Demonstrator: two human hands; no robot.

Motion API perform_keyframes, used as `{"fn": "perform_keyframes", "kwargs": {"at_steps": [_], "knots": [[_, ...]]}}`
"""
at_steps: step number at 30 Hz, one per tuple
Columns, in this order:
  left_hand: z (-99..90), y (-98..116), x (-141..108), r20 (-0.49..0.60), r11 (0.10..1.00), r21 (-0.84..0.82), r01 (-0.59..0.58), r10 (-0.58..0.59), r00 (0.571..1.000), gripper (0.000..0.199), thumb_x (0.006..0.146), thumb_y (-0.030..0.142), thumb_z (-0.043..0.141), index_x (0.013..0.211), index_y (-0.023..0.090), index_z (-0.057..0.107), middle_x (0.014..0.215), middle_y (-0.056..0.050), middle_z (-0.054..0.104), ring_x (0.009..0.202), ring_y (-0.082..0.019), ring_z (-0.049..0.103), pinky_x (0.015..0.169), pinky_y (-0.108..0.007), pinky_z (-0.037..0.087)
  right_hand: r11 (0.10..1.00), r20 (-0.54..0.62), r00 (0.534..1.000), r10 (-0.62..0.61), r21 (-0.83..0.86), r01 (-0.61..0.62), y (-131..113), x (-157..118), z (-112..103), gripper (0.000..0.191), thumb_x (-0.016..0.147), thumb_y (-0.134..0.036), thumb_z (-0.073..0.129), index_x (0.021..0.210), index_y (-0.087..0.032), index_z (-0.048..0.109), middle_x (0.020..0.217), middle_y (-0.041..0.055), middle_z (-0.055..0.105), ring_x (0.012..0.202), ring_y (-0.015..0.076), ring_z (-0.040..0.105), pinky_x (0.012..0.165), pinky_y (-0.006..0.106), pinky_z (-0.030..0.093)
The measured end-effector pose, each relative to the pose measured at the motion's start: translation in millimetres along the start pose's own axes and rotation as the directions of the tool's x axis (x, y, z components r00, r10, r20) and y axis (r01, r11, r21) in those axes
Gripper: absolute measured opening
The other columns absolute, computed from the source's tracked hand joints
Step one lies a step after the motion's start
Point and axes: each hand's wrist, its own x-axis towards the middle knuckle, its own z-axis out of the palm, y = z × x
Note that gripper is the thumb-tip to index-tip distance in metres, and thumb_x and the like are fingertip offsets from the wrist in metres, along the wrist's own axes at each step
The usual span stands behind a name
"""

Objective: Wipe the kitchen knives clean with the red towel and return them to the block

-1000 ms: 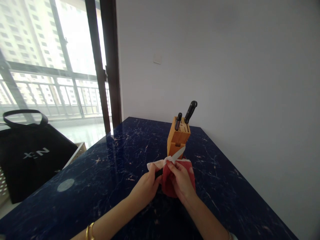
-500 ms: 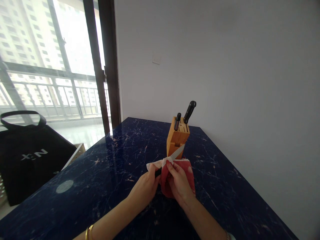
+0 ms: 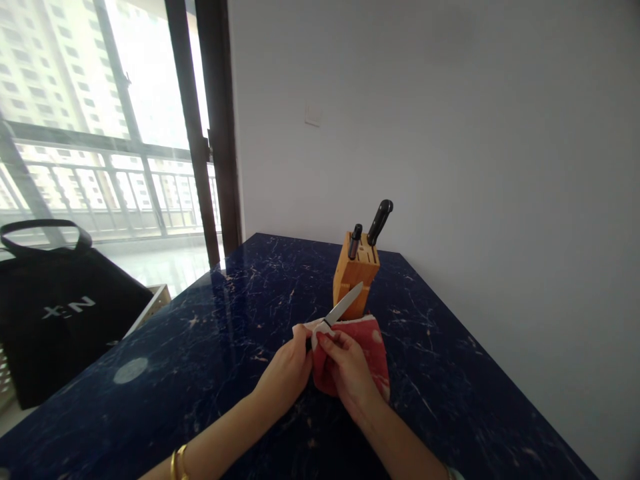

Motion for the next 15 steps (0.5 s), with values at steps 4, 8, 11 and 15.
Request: {"fn": "perform_keyframes", "kwargs": {"at_steps": [4, 8, 11, 15], "knots": [[5.1, 2.7, -1.6, -0.018, 1.0, -0.01, -0.001, 0.001, 1.0, 0.009, 0.085, 0.019, 0.033, 0.093, 0.02, 0.036, 0.093, -0.008, 0.059, 0.094, -0.021, 0.058, 0.077, -0.036, 0.046, 0.999, -0.033, 0.998, -0.05, -0.022, 0.049, -1.7, -1.5, 1.3, 0.019, 0.065, -0.031, 0.068, 0.07, -0.016, 0.059, 0.065, -0.0012, 0.06, 0.061, 0.0112, 0.054, 0.065, 0.024, 0.041], [11.9, -2.9, -4.2, -0.044, 0.997, -0.072, 0.032, -0.035, 0.998, 0.015, 0.083, 0.016, 0.035, 0.098, 0.019, 0.036, 0.095, -0.009, 0.059, 0.094, -0.021, 0.057, 0.079, -0.036, 0.045, 0.998, -0.019, 0.998, -0.055, -0.025, 0.054, 0.7, -1.6, 0.2, 0.017, 0.063, -0.026, 0.07, 0.069, -0.016, 0.057, 0.068, -0.001, 0.061, 0.064, 0.0111, 0.055, 0.065, 0.024, 0.04], [15.2, -9.0, -5.4, -0.058, 0.991, -0.128, 0.033, -0.04, 0.998, 0.021, 0.081, 0.012, 0.036, 0.101, 0.018, 0.035, 0.098, -0.009, 0.058, 0.095, -0.019, 0.056, 0.082, -0.036, 0.044, 1.0, 0.007, 1.0, -0.015, -0.018, 0.015, 2.2, -0.8, -1.1, 0.019, 0.061, -0.021, 0.071, 0.07, -0.017, 0.055, 0.069, -0.0008, 0.062, 0.064, 0.0115, 0.055, 0.065, 0.024, 0.04], [17.1, -11.1, -6.0, -0.056, 0.983, -0.184, 0.022, -0.033, 0.998, 0.022, 0.08, 0.011, 0.037, 0.102, 0.017, 0.036, 0.099, -0.009, 0.058, 0.093, -0.018, 0.055, 0.082, -0.035, 0.044, 1.0, -0.024, 1.0, -0.016, -0.022, 0.015, -0.1, -0.8, 0.0, 0.02, 0.061, -0.022, 0.071, 0.07, -0.016, 0.054, 0.068, -0.0003, 0.061, 0.064, 0.0116, 0.055, 0.066, 0.024, 0.041]]}}
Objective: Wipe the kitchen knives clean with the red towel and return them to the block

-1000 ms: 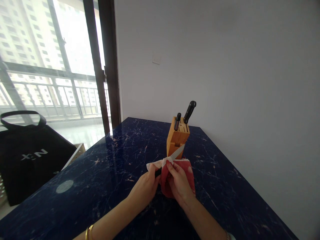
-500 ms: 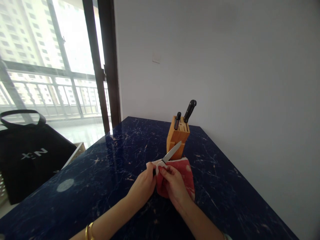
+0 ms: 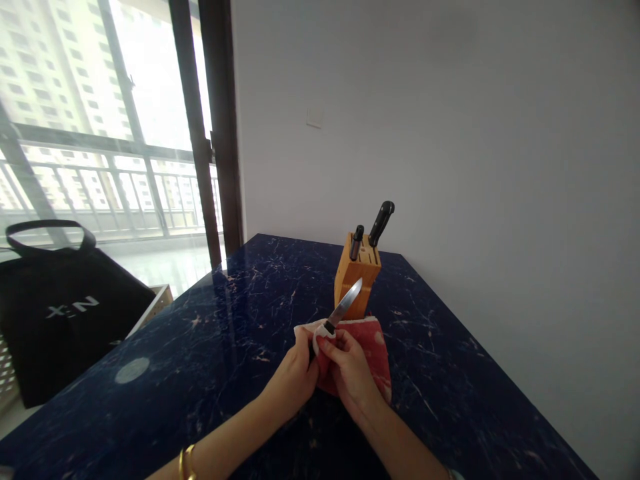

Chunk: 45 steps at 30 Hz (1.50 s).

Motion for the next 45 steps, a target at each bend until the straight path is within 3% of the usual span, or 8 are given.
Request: {"fn": "perform_keyframes", "kwargs": {"at_steps": [7, 16, 25, 34, 37, 45], "knots": [[0.2, 11.5, 3.4, 0.027, 0.988, -0.14, -0.057, 0.061, 0.998, 0.028, 0.081, 0.013, 0.04, 0.109, 0.016, 0.036, 0.116, -0.012, 0.051, 0.108, -0.02, 0.047, 0.094, -0.039, 0.035, 0.996, -0.004, 0.997, -0.079, -0.027, 0.079, -7.9, 0.6, 0.1, 0.015, 0.066, -0.025, 0.067, 0.068, -0.016, 0.055, 0.063, -0.0011, 0.058, 0.059, 0.0106, 0.052, 0.059, 0.023, 0.04], [-6.5, 3.0, 12.3, 0.119, 0.94, -0.333, 0.071, -0.033, 0.992, 0.009, 0.08, 0.02, 0.05, 0.088, 0.016, 0.047, 0.082, -0.002, 0.058, 0.075, -0.014, 0.056, 0.07, -0.029, 0.046, 0.997, 0.004, 0.997, -0.079, -0.009, 0.079, -21.4, 6.9, -5.2, 0.017, 0.062, -0.027, 0.07, 0.07, -0.017, 0.06, 0.068, -0.0002, 0.06, 0.061, 0.0121, 0.053, 0.061, 0.024, 0.042], [-7.5, 2.1, 12.6, 0.098, 0.94, -0.337, 0.059, -0.027, 0.995, 0.013, 0.078, 0.024, 0.055, 0.086, 0.014, 0.05, 0.083, -0.003, 0.059, 0.077, -0.015, 0.056, 0.073, -0.03, 0.044, 0.99, -0.03, 0.994, -0.105, -0.094, 0.102, -7.1, 3.9, -3.0, 0.021, 0.063, -0.03, 0.07, 0.074, -0.015, 0.06, 0.07, 0.0012, 0.061, 0.062, 0.0124, 0.054, 0.057, 0.023, 0.042], [-4.5, 3.8, 11.7, 0.163, 0.921, -0.379, 0.091, -0.03, 0.986, 0.016, 0.078, 0.027, 0.055, 0.085, 0.014, 0.048, 0.079, -0.003, 0.06, 0.072, -0.015, 0.057, 0.068, -0.03, 0.046, 0.987, -0.067, 0.985, -0.161, 0.02, 0.163, -26.8, 13.8, -10.4, 0.015, 0.062, -0.029, 0.071, 0.068, -0.017, 0.063, 0.065, -0.0014, 0.06, 0.057, 0.0104, 0.05, 0.057, 0.023, 0.04], [-5.5, 2.6, 11.1, 0.149, 0.937, -0.339, 0.081, -0.032, 0.988, 0.014, 0.077, 0.025, 0.056, 0.084, 0.014, 0.049, 0.079, -0.002, 0.059, 0.073, -0.015, 0.056, 0.067, -0.029, 0.045, 0.988, -0.032, 0.989, -0.147, 0.042, 0.148, -26.2, 14.7, -11.2, 0.013, 0.062, -0.026, 0.071, 0.068, -0.017, 0.063, 0.066, -0.0015, 0.06, 0.059, 0.0106, 0.051, 0.058, 0.023, 0.04], [-5.2, 7.0, 10.1, 0.167, 0.955, -0.292, 0.053, -0.004, 0.986, 0.015, 0.078, 0.025, 0.055, 0.088, 0.015, 0.05, 0.083, -0.004, 0.06, 0.076, -0.016, 0.056, 0.069, -0.029, 0.044, 0.985, -0.061, 0.983, -0.173, -0.008, 0.173, -33.1, 11.0, -9.8, 0.017, 0.064, -0.03, 0.07, 0.062, -0.016, 0.06, 0.054, -0.003, 0.056, 0.049, 0.0091, 0.047, 0.051, 0.023, 0.037]]}}
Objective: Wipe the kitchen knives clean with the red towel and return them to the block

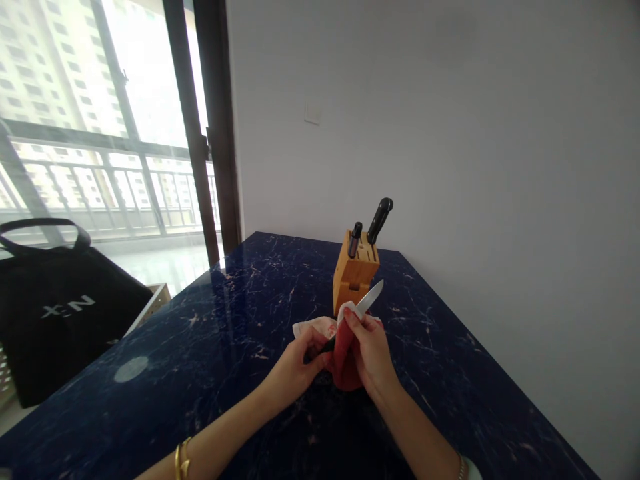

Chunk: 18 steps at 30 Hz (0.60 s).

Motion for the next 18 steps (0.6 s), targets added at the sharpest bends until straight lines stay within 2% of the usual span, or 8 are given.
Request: {"fn": "perform_keyframes", "kwargs": {"at_steps": [6, 13, 18], "knots": [[-2.3, -2.7, -0.1, -0.021, 1.0, 0.026, -0.003, 0.004, 1.0, 0.013, 0.08, 0.025, 0.053, 0.086, 0.015, 0.049, 0.081, -0.002, 0.058, 0.074, -0.015, 0.055, 0.069, -0.029, 0.042, 0.997, 0.055, 0.995, 0.077, 0.004, -0.078, 1.3, -0.4, 1.1, 0.016, 0.062, -0.027, 0.071, 0.069, -0.015, 0.062, 0.059, -0.0019, 0.059, 0.052, 0.0093, 0.05, 0.052, 0.022, 0.04], [-2.6, -12.8, 1.4, 0.066, 0.999, -0.032, 0.017, -0.014, 0.998, 0.019, 0.079, 0.032, 0.055, 0.086, 0.017, 0.046, 0.081, -0.002, 0.057, 0.074, -0.015, 0.053, 0.067, -0.028, 0.04, 0.995, -0.02, 0.995, 0.093, 0.021, -0.093, -4.0, 9.9, -10.6, 0.021, 0.058, -0.027, 0.073, 0.072, -0.015, 0.064, 0.061, -0.001, 0.061, 0.053, 0.0103, 0.053, 0.052, 0.023, 0.042], [-3.3, -13.2, 1.2, 0.073, 0.999, -0.023, 0.032, -0.031, 0.997, 0.02, 0.079, 0.033, 0.054, 0.087, 0.016, 0.048, 0.077, -0.002, 0.056, 0.07, -0.014, 0.052, 0.064, -0.028, 0.039, 0.997, -0.093, 0.995, 0.044, 0.068, -0.038, -16.1, 22.7, -27.4, 0.019, 0.059, -0.028, 0.073, 0.069, -0.015, 0.062, 0.057, -0.0009, 0.06, 0.049, 0.0105, 0.053, 0.05, 0.023, 0.043]]}}
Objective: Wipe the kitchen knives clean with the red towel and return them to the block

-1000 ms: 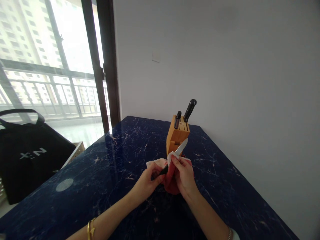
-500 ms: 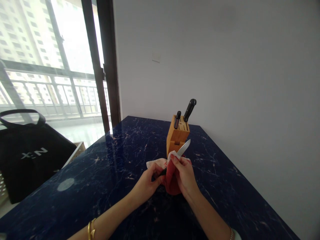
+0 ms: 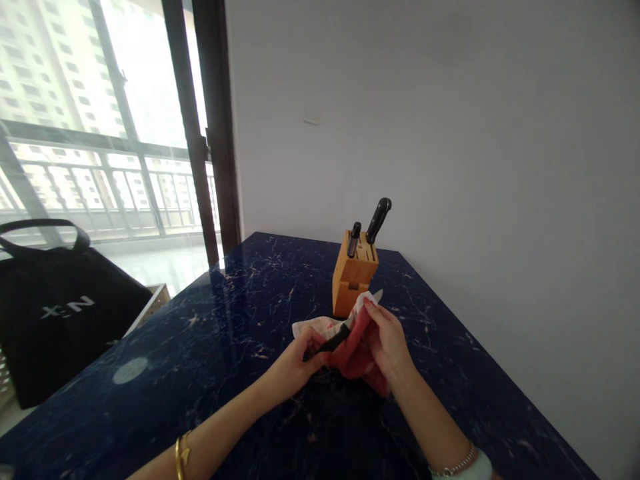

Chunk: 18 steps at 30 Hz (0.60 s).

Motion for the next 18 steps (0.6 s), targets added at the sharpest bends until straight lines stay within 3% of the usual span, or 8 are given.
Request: {"fn": "perform_keyframes", "kwargs": {"at_steps": [3, 10, 13, 16, 18], "knots": [[0.3, 1.8, 0.8, -0.017, 0.999, -0.033, -0.028, 0.028, 0.999, 0.017, 0.081, 0.032, 0.053, 0.086, 0.016, 0.048, 0.077, -0.001, 0.055, 0.07, -0.014, 0.052, 0.064, -0.027, 0.04, 1.0, 0.019, 1.0, -0.013, -0.005, 0.013, 1.5, 0.6, -0.5, 0.019, 0.06, -0.029, 0.072, 0.069, -0.015, 0.063, 0.058, -0.0009, 0.061, 0.05, 0.0102, 0.053, 0.05, 0.023, 0.044], [-3.2, 5.5, 2.7, -0.057, 0.994, -0.1, -0.052, 0.046, 0.997, 0.012, 0.083, 0.027, 0.049, 0.087, 0.016, 0.046, 0.083, -0.003, 0.058, 0.076, -0.015, 0.055, 0.069, -0.029, 0.043, 0.979, 0.119, 0.983, 0.139, -0.164, -0.118, 10.2, -17.3, 15.3, 0.027, 0.059, -0.03, 0.072, 0.08, -0.016, 0.063, 0.066, 0.0003, 0.063, 0.052, 0.0124, 0.055, 0.049, 0.025, 0.045], [-4.7, 10.1, 2.9, -0.061, 0.996, -0.072, -0.061, 0.057, 0.997, 0.012, 0.084, 0.027, 0.047, 0.088, 0.016, 0.047, 0.083, -0.003, 0.058, 0.077, -0.014, 0.055, 0.07, -0.028, 0.043, 0.98, 0.067, 0.996, 0.065, -0.194, -0.051, 1.4, -16.8, 14.1, 0.022, 0.061, -0.032, 0.071, 0.071, -0.014, 0.062, 0.057, -0.0009, 0.06, 0.047, 0.0105, 0.052, 0.046, 0.022, 0.043], [-5.2, 13.0, 2.7, -0.059, 0.995, -0.054, -0.08, 0.077, 0.995, 0.011, 0.085, 0.026, 0.047, 0.09, 0.016, 0.048, 0.084, -0.003, 0.058, 0.077, -0.013, 0.053, 0.069, -0.026, 0.042, 0.989, 0.009, 0.998, -0.056, -0.139, 0.056, -7.0, -11.0, 10.1, 0.021, 0.061, -0.032, 0.071, 0.063, -0.014, 0.06, 0.055, -0.0009, 0.059, 0.047, 0.0093, 0.052, 0.048, 0.021, 0.043], [-5.3, 12.0, 2.4, -0.054, 0.995, -0.039, -0.087, 0.085, 0.995, 0.011, 0.085, 0.026, 0.046, 0.091, 0.016, 0.048, 0.084, -0.003, 0.058, 0.077, -0.013, 0.053, 0.069, -0.026, 0.042, 0.994, -0.009, 0.997, -0.074, -0.084, 0.073, -7.1, -8.8, 9.4, 0.02, 0.059, -0.029, 0.073, 0.064, -0.015, 0.06, 0.056, -0.0016, 0.06, 0.048, 0.0093, 0.052, 0.049, 0.021, 0.044]]}}
